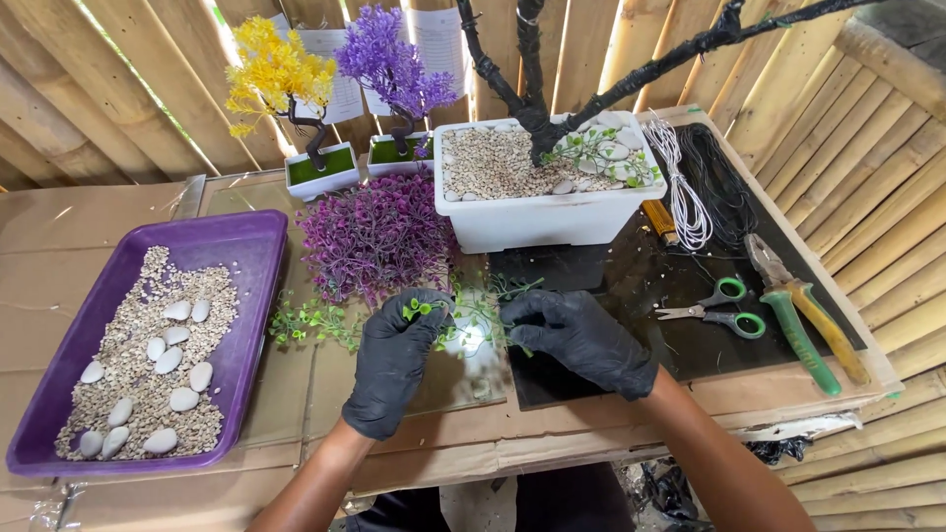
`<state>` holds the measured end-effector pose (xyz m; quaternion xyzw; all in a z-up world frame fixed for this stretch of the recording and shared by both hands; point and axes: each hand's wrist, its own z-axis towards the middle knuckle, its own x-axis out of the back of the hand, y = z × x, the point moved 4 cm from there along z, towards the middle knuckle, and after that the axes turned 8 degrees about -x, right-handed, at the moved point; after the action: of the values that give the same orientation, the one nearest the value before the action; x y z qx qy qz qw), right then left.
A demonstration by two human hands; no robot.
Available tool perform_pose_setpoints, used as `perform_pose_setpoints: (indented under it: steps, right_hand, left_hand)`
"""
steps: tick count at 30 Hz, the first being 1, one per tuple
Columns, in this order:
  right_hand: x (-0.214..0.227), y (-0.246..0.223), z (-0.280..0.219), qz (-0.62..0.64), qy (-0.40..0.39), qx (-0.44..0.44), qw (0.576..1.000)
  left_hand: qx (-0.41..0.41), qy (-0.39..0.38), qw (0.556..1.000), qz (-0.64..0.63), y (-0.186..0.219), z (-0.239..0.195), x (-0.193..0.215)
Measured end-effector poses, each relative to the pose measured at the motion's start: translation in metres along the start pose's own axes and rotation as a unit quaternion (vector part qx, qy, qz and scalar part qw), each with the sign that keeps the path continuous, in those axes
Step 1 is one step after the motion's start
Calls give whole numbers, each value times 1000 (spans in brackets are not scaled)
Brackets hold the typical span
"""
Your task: The person arranges white stones and small pebbles into a white rectangular bonsai pot containing a black tree trunk. They then use scissors to trim small green artificial plants and insert them into the pot's substrate around the base of the tree.
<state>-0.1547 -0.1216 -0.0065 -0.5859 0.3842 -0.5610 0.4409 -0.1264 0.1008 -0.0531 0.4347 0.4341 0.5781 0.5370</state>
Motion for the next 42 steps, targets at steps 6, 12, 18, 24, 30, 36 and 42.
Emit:
perform_pose_setpoints:
  steps: [6,12,18,24,30,36,42]
  right_hand:
    - [11,-1,2,24,32,15,999]
    - [19,5,2,60,67,19,996]
    - [34,17,5,-82,42,20,996]
    - [23,-18,-16,-300,149,135,932]
    - [-7,-13,-12,-169,67,184,966]
    - [22,-28,-23,-39,55,160,985]
    - [37,-48,-26,-95,68,259,959]
  left_hand:
    - [14,39,999,29,10,3,8]
    - [14,29,999,15,15,3,14]
    - [-10,62,997,-43,30,0,35]
    - [-44,32,999,0,40,-5,24]
    - [-24,-15,998,-48,40,-13,5]
    - [-78,-170,964,-189,72,-14,-20]
    - [-119,-181,975,-37,101,-17,-73]
